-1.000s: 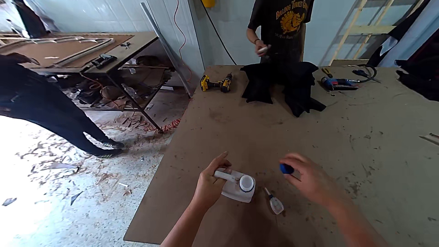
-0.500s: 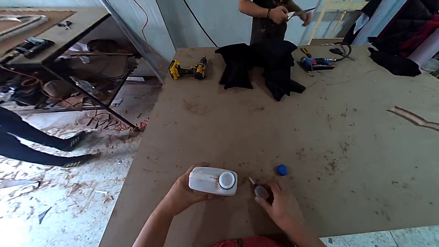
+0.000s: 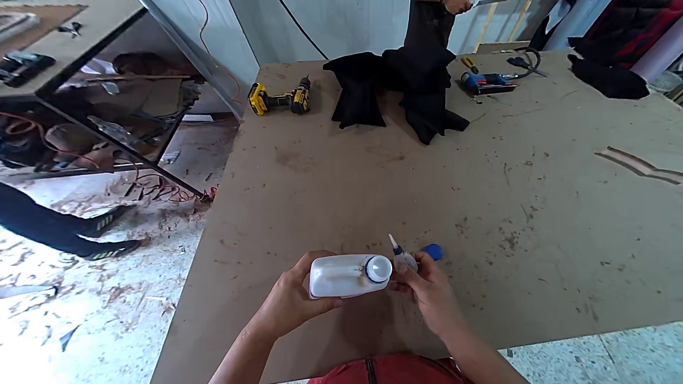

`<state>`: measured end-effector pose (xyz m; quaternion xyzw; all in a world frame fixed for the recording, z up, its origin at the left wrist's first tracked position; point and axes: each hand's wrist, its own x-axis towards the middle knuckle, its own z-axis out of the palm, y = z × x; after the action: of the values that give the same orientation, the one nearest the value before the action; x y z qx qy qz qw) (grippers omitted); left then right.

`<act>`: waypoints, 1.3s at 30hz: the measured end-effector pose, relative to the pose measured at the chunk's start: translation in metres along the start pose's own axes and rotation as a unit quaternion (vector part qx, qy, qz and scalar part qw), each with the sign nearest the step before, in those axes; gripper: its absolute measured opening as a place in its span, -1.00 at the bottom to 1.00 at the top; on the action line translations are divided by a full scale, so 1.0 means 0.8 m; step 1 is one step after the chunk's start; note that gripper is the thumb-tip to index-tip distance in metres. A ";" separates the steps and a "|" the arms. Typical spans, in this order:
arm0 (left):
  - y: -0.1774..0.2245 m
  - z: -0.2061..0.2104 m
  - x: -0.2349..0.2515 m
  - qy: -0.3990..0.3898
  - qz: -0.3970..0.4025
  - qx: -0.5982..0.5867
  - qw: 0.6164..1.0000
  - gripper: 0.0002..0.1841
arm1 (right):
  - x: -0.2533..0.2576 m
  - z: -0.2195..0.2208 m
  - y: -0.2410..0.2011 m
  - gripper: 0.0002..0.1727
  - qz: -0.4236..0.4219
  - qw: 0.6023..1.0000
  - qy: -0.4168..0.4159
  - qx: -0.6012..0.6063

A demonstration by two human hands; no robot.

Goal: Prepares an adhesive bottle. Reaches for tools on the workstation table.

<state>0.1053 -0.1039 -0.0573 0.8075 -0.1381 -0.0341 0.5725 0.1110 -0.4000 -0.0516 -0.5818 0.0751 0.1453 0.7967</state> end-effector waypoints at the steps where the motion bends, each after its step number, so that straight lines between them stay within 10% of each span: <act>1: 0.002 0.003 0.001 -0.001 0.000 -0.008 1.000 -0.15 | -0.002 0.007 -0.003 -0.68 0.006 1.000 0.003 0.019; 11: 0.025 0.034 0.012 0.062 0.062 -0.009 0.996 -0.21 | -0.021 0.007 0.007 -0.66 0.019 0.997 0.032 0.073; 14: 0.032 0.040 0.015 0.117 0.052 0.040 0.991 -0.39 | -0.009 -0.016 0.015 -0.61 0.016 0.984 0.036 -0.176; 17: 0.028 0.044 0.011 0.167 0.051 0.037 0.984 -0.44 | -0.004 -0.029 0.016 -0.49 -0.097 0.835 0.039 -0.541; 22: 0.025 0.044 0.004 0.193 0.027 0.049 0.980 -0.51 | -0.004 0.008 -0.078 -0.77 -0.444 0.668 -0.099 -0.588; 26: 0.027 0.040 0.004 0.214 -0.015 0.074 0.974 -0.55 | 0.015 0.044 -0.135 -0.80 -0.453 0.542 -0.230 -0.669; 39: 0.022 0.039 0.001 0.200 0.019 0.087 0.976 -0.60 | 0.047 0.109 -0.196 -0.74 -0.270 0.382 -0.447 -0.762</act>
<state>0.0965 -0.1382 -0.0511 0.8417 -0.0386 0.1517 0.5168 0.1925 -0.3559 0.1069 -0.7849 -0.5957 0.1574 -0.0664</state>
